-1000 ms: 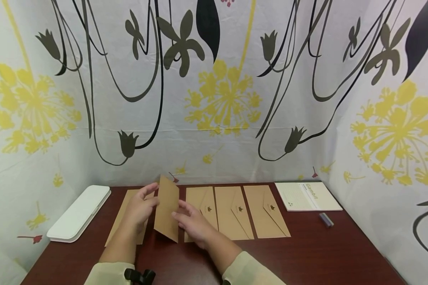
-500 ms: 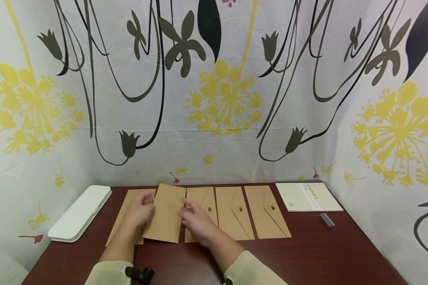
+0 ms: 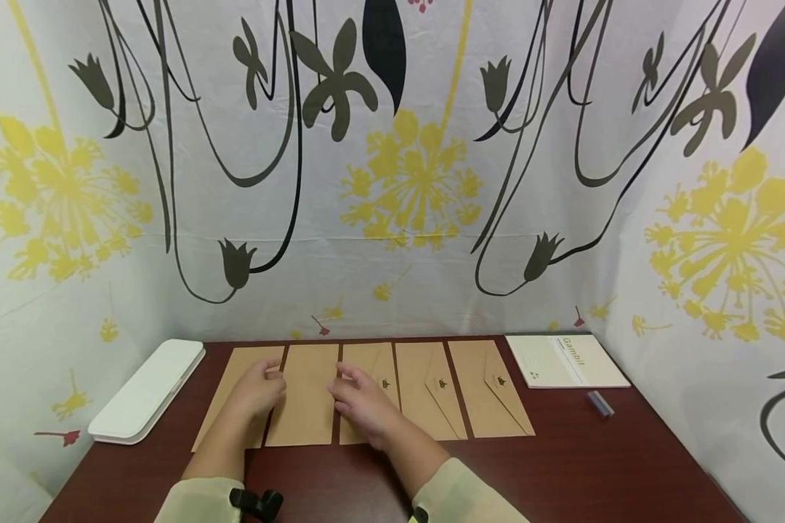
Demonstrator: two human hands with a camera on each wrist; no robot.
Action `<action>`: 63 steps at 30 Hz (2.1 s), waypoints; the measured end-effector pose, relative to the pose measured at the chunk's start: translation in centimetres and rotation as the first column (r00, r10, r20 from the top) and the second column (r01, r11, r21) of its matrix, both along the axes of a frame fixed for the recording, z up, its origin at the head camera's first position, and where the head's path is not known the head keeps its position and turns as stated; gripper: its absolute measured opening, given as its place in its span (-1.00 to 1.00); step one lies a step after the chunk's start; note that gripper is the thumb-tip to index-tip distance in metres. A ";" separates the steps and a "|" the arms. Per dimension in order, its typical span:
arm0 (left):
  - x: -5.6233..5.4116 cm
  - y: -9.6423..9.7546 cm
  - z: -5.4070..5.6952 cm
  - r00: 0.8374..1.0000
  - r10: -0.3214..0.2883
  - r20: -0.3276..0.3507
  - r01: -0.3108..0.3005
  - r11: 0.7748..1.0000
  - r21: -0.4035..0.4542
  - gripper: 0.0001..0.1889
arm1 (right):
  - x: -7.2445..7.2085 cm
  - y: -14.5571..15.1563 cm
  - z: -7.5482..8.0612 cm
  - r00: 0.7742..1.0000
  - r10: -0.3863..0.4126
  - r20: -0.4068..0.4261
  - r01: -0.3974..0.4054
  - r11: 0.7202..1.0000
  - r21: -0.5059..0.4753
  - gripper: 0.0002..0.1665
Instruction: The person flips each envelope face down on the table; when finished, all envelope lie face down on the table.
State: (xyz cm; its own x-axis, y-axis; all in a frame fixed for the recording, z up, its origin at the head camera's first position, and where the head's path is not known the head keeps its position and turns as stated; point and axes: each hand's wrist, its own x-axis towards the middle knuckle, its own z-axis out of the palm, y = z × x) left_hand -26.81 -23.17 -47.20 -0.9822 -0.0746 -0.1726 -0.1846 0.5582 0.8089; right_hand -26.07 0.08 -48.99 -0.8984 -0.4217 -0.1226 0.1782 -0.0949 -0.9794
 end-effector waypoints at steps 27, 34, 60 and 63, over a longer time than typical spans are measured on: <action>-0.6 9.2 0.9 0.981 0.141 -0.131 -0.079 0.916 0.392 -0.50 | -3.1 8.6 1.4 0.991 -0.056 -0.120 0.065 0.995 0.073 -0.31; -1.0 11.1 0.6 0.980 0.143 -0.141 -0.073 0.908 0.412 -0.52 | -3.6 10.8 0.9 0.990 -0.108 -0.095 0.114 0.992 0.056 -0.28; 0.2 10.0 -0.2 0.998 -0.005 -0.057 0.029 0.902 0.432 -0.41 | -2.6 10.6 0.3 0.995 -0.102 -0.012 0.103 0.994 0.034 -0.25; 0.2 10.1 -0.4 0.998 -0.013 -0.061 0.037 0.908 0.418 -0.42 | -2.7 10.6 0.3 0.995 -0.101 -0.013 0.102 0.994 0.040 -0.26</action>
State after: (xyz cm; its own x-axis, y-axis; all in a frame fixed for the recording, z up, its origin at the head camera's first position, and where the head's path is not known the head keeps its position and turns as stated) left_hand -26.63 -13.05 -47.57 -0.9917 0.0174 -0.1277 -0.1229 0.1694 0.9779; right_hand -28.75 10.72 -48.73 -0.9377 -0.3232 -0.1279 0.1592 -0.0725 -0.9846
